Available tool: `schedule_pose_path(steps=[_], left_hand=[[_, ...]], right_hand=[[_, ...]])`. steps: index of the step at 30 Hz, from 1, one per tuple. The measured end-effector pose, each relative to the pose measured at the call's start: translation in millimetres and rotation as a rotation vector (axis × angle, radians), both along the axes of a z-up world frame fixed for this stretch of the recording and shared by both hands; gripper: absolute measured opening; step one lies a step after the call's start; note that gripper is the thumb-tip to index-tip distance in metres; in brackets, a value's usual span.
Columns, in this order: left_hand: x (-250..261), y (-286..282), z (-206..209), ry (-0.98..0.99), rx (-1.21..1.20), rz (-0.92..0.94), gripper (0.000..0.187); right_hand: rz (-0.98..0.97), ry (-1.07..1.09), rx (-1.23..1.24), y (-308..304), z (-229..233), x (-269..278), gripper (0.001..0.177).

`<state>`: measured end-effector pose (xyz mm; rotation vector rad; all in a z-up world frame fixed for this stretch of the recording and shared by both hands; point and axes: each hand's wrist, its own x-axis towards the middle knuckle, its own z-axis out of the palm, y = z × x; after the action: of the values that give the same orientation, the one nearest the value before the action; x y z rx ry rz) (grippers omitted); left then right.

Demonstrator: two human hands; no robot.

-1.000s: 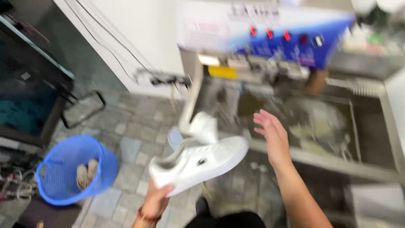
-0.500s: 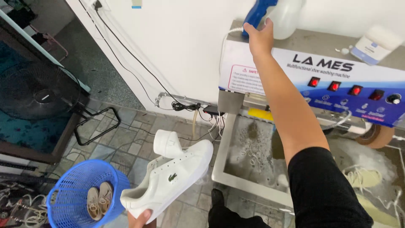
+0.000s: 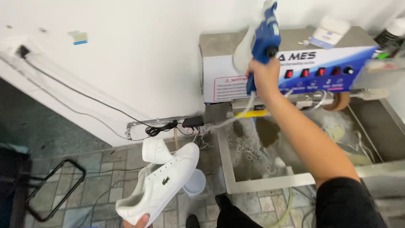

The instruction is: Clean and dry sneakers using a specialized washing machine and high-pressure air tool.

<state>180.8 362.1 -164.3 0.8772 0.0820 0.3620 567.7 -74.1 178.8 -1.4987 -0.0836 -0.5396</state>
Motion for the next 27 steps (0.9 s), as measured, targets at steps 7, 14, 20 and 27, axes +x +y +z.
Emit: schedule_pose_path(steps=[7, 14, 20, 27], left_hand=[[120, -36, 124, 0.129, -0.030, -0.264, 0.090], [155, -118, 119, 0.064, 0.011, -0.532, 0.083], [145, -189, 119, 0.106, 0.034, -0.638, 0.075], [126, -264, 119, 0.068, 0.054, -0.714, 0.065]], right_hand=[[-0.239, 0.303, -0.042, -15, -96, -316, 0.039], [-0.584, 0.689, -0.153, -2, -199, -482, 0.018], [-0.716, 0.914, -0.324, -19, -201, -540, 0.024], [-0.541, 0.695, -0.317, -63, -163, -596, 0.033]])
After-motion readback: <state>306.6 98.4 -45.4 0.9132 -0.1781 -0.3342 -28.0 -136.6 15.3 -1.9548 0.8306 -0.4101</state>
